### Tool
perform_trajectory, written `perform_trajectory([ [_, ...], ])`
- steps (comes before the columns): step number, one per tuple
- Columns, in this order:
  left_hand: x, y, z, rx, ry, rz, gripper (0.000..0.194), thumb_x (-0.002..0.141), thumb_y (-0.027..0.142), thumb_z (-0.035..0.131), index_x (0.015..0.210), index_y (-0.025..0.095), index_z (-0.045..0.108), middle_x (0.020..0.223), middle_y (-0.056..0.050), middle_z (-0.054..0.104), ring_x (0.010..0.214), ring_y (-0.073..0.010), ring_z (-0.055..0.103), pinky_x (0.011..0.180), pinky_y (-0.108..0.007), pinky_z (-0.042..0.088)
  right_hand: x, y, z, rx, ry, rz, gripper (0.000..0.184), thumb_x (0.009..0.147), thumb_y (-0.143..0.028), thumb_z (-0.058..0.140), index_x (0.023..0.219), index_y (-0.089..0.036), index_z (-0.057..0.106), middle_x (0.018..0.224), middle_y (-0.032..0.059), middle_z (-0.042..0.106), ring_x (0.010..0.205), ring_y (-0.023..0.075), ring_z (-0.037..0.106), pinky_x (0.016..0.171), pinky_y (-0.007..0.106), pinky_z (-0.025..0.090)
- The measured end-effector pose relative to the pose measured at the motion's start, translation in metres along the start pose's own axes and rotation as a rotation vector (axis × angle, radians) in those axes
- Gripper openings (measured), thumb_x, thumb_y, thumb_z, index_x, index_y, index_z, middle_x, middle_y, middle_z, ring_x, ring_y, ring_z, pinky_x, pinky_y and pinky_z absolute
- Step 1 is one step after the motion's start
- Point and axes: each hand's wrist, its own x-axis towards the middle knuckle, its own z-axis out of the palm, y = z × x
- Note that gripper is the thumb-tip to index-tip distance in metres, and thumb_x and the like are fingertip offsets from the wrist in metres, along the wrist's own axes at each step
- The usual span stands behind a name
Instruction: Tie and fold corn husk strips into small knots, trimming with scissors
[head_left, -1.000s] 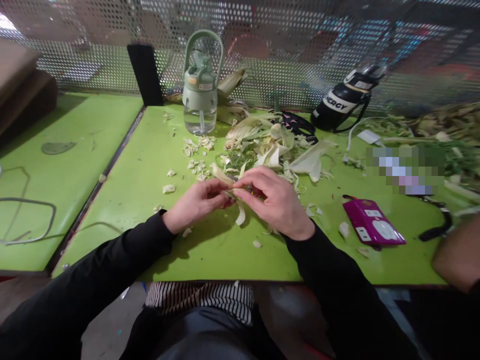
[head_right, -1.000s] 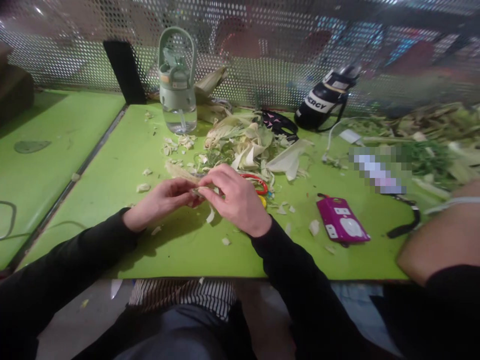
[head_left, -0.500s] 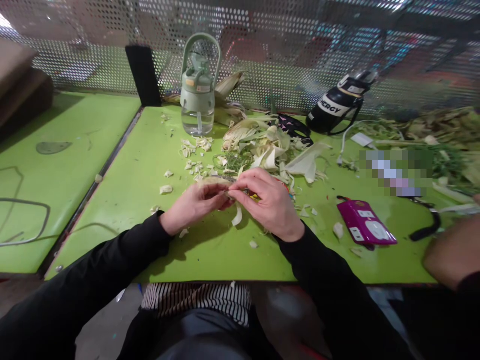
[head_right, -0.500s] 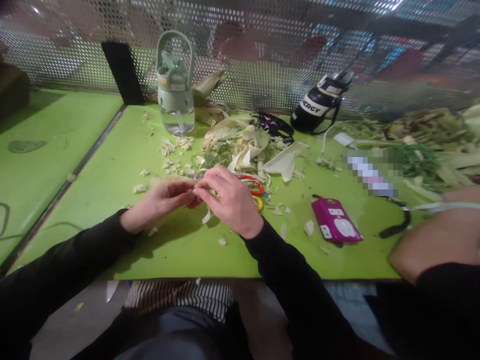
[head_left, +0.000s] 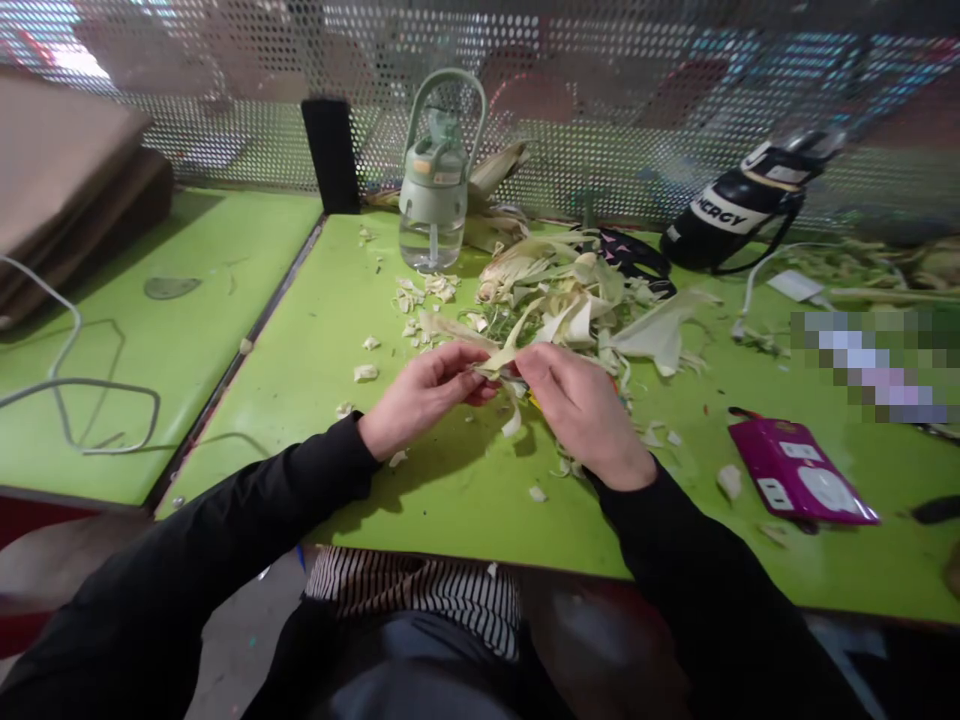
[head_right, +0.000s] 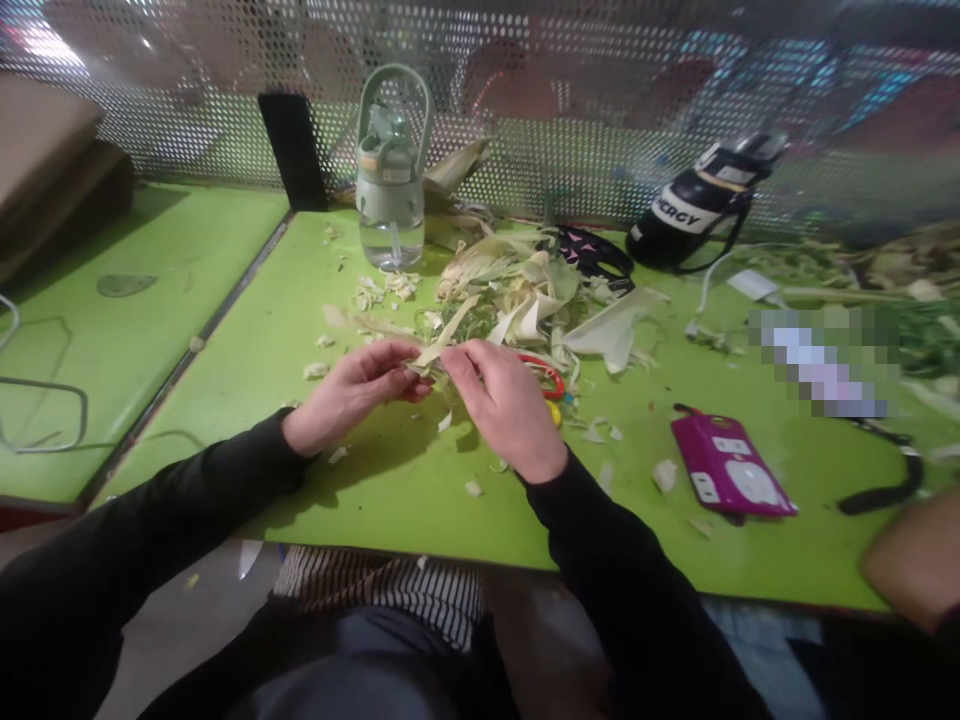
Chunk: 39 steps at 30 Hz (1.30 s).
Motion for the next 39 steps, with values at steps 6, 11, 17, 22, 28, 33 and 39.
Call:
perform_trajectory([
  [6,0.001,-0.005,-0.001,0.168,-0.058,0.018,0.014,0.096,0.011,0.054,0.109,0.011,0.058,0.085,-0.002,0.071,0.07,-0.0068,0.067,0.072,-0.022,0.057,-0.005,-0.001,0.018,0.428,-0.139,0.152,0.04,0.102,-0.058,0.038,0.104,-0.024,0.058,0.068,-0.0008,0.059,0.058,0.0143,0.059,0.05,0.027,0.046],
  [11,-0.002,-0.006,0.001,0.346,-0.083,0.031,0.018,0.092,0.008,0.053,0.109,0.012,0.058,0.082,-0.001,0.07,0.063,-0.0055,0.064,0.065,-0.019,0.054,-0.007,0.005,0.028,0.689,-0.08,0.312,0.039,0.097,-0.062,0.046,0.102,-0.026,0.059,0.072,-0.0026,0.053,0.055,0.0114,0.054,0.044,0.023,0.043],
  [17,-0.011,0.007,0.007,0.366,-0.082,-0.008,0.028,0.089,0.007,0.057,0.115,0.014,0.049,0.078,0.001,0.067,0.06,-0.007,0.063,0.058,-0.02,0.052,-0.007,0.004,0.024,0.731,-0.089,0.272,0.027,0.09,-0.051,0.065,0.095,-0.026,0.058,0.058,-0.0088,0.037,0.042,0.0074,0.032,0.037,0.022,0.025],
  [22,-0.009,0.009,0.01,0.281,-0.042,-0.157,0.026,0.093,0.01,0.053,0.118,0.01,0.047,0.076,0.0,0.068,0.059,-0.0082,0.063,0.061,-0.023,0.054,-0.003,0.0,0.022,0.974,0.096,0.382,0.023,0.089,-0.045,0.064,0.086,-0.024,0.055,0.059,-0.0082,0.036,0.043,0.0073,0.033,0.039,0.022,0.025],
  [28,-0.01,0.011,0.003,0.182,-0.212,-0.213,0.027,0.093,0.014,0.058,0.119,0.011,0.052,0.079,-0.002,0.07,0.063,-0.0085,0.065,0.063,-0.023,0.053,0.0,0.0,0.023,1.045,0.211,0.309,0.023,0.092,-0.045,0.063,0.087,-0.024,0.053,0.061,-0.009,0.034,0.046,0.0071,0.027,0.043,0.022,0.025],
  [33,-0.015,0.017,0.001,0.219,-0.285,-0.076,0.018,0.092,0.022,0.063,0.107,0.014,0.057,0.088,-0.005,0.072,0.076,-0.0117,0.067,0.073,-0.026,0.055,-0.006,-0.002,0.024,0.923,0.115,0.214,0.024,0.096,-0.048,0.058,0.09,-0.024,0.056,0.064,-0.007,0.039,0.05,0.0083,0.035,0.046,0.024,0.03],
  [39,-0.013,0.014,0.005,0.223,-0.161,0.022,0.014,0.099,0.027,0.053,0.095,0.014,0.056,0.086,-0.004,0.065,0.073,-0.0103,0.064,0.073,-0.026,0.055,-0.008,-0.001,0.026,0.599,0.085,0.079,0.029,0.098,-0.052,0.053,0.094,-0.024,0.059,0.068,-0.0044,0.046,0.056,0.011,0.042,0.055,0.028,0.038],
])
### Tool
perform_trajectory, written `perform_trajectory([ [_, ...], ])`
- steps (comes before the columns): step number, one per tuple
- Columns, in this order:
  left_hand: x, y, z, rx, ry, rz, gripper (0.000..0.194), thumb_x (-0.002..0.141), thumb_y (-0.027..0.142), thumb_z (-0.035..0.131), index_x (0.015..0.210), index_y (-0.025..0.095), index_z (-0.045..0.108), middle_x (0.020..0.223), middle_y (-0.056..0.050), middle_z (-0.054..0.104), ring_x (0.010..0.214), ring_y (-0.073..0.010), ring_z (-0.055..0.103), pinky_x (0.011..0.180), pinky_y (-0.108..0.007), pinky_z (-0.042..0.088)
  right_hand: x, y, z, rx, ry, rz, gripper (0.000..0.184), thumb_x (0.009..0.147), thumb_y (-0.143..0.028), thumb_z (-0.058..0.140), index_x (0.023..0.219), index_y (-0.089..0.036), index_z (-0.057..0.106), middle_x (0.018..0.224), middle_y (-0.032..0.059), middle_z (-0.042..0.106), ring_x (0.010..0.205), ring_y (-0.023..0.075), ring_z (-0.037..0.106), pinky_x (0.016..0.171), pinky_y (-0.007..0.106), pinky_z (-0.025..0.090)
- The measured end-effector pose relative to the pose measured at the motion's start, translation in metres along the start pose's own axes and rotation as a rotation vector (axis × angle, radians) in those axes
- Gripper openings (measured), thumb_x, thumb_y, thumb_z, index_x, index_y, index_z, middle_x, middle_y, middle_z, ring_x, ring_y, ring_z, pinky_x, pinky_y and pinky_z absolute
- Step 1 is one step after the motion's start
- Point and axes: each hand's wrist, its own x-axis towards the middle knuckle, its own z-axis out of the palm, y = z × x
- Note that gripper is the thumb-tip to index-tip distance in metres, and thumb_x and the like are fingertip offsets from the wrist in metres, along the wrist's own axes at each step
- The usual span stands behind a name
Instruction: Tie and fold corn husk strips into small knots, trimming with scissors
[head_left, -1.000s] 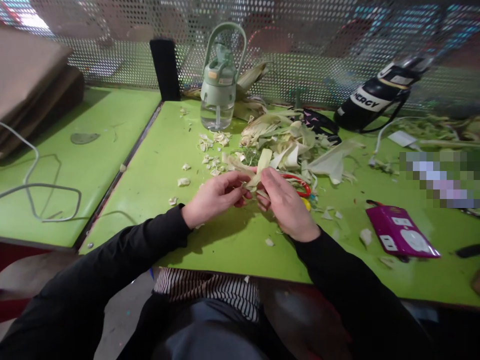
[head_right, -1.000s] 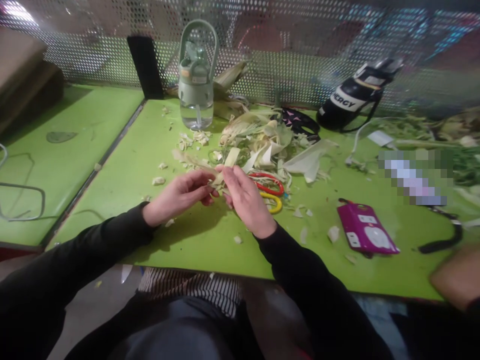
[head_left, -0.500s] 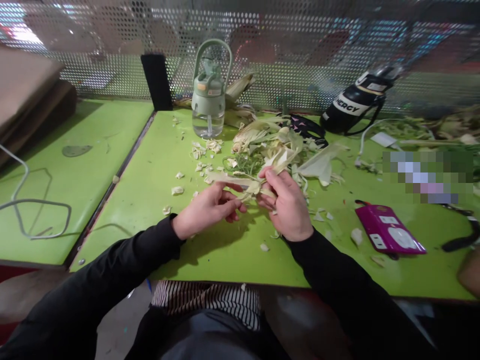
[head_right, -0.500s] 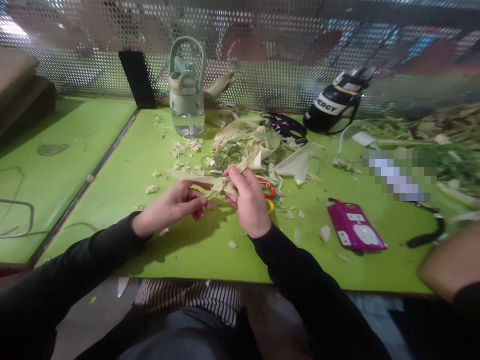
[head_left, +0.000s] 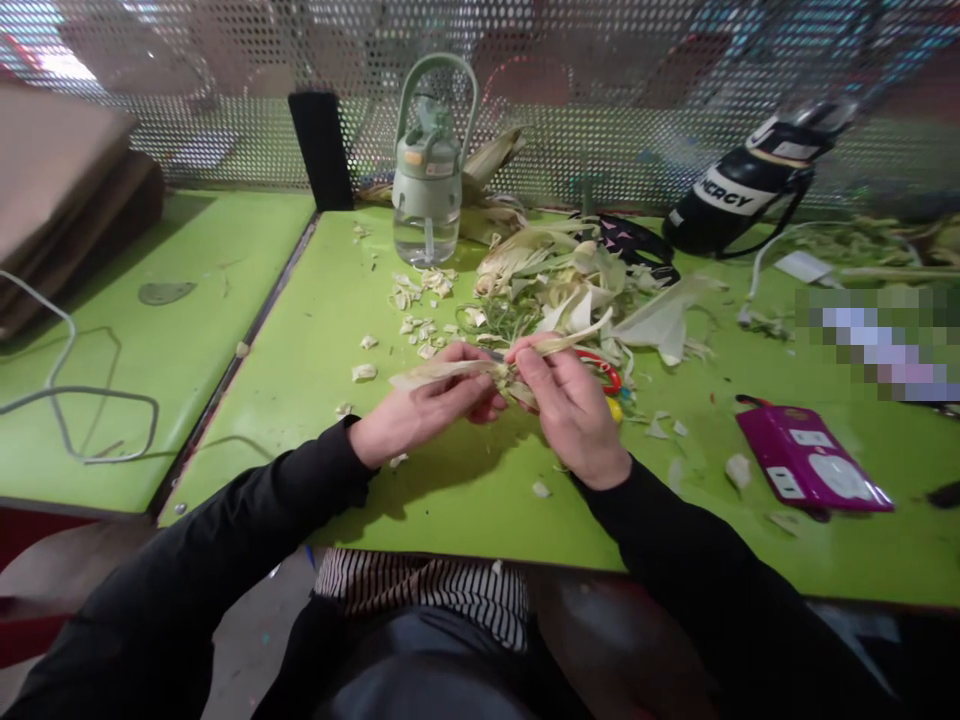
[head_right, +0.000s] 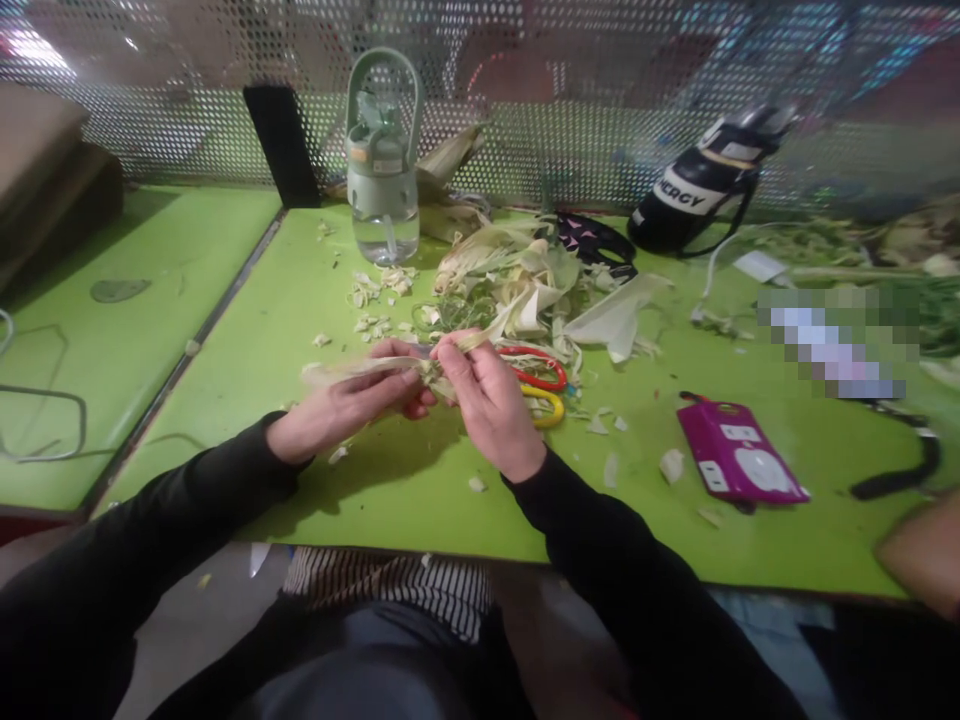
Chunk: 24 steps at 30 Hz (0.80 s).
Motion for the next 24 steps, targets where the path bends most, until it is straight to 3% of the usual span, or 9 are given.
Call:
perform_trajectory([
  [2,0.001,-0.001,0.0,0.086,0.04,-0.004,0.016,0.099,0.025,0.051,0.087,0.014,0.055,0.072,0.001,0.056,0.059,-0.0071,0.052,0.058,-0.022,0.047,0.0,0.0,0.001,-0.086,0.005,-0.011,0.03,0.098,-0.052,0.052,0.095,-0.023,0.059,0.071,-0.0029,0.051,0.061,0.0122,0.047,0.059,0.029,0.04],
  [4,0.003,-0.001,0.0,0.189,0.065,0.028,0.021,0.099,0.022,0.048,0.079,0.015,0.053,0.065,0.004,0.047,0.055,-0.0068,0.043,0.056,-0.021,0.042,0.0,0.0,0.003,-0.138,0.013,0.02,0.03,0.099,-0.052,0.051,0.095,-0.023,0.059,0.072,-0.0022,0.054,0.063,0.0129,0.049,0.06,0.029,0.041],
  [8,0.005,-0.002,0.002,0.214,0.069,0.121,0.021,0.1,0.021,0.045,0.084,0.015,0.058,0.075,-0.001,0.056,0.076,-0.0112,0.056,0.079,-0.025,0.05,-0.004,-0.001,0.009,-0.094,0.027,0.095,0.032,0.1,-0.051,0.047,0.088,-0.023,0.056,0.07,-0.0018,0.056,0.061,0.0134,0.051,0.056,0.029,0.044],
  [14,0.005,-0.017,0.008,0.054,0.119,0.135,0.012,0.101,0.025,0.046,0.097,0.015,0.052,0.076,0.001,0.055,0.065,-0.0092,0.054,0.064,-0.023,0.051,-0.009,0.004,0.015,0.036,0.037,0.143,0.029,0.1,-0.051,0.048,0.089,-0.025,0.056,0.076,-0.0014,0.058,0.07,0.0158,0.057,0.066,0.031,0.05],
  [18,0.002,-0.02,0.012,0.113,0.187,0.113,0.021,0.103,0.027,0.042,0.089,0.016,0.052,0.067,0.005,0.042,0.055,-0.0064,0.037,0.05,-0.018,0.036,-0.01,0.001,0.015,-0.063,0.097,0.075,0.027,0.102,-0.046,0.047,0.087,-0.025,0.056,0.079,-0.001,0.059,0.074,0.0157,0.056,0.073,0.032,0.05],
  [24,-0.003,-0.004,0.009,0.088,0.249,0.123,0.017,0.101,0.033,0.051,0.092,0.019,0.055,0.059,0.008,0.033,0.048,-0.0068,0.026,0.042,-0.021,0.025,-0.008,-0.009,0.009,-0.118,0.129,-0.049,0.027,0.104,-0.039,0.043,0.089,-0.025,0.06,0.075,-0.0016,0.053,0.068,0.0132,0.052,0.063,0.028,0.046],
])
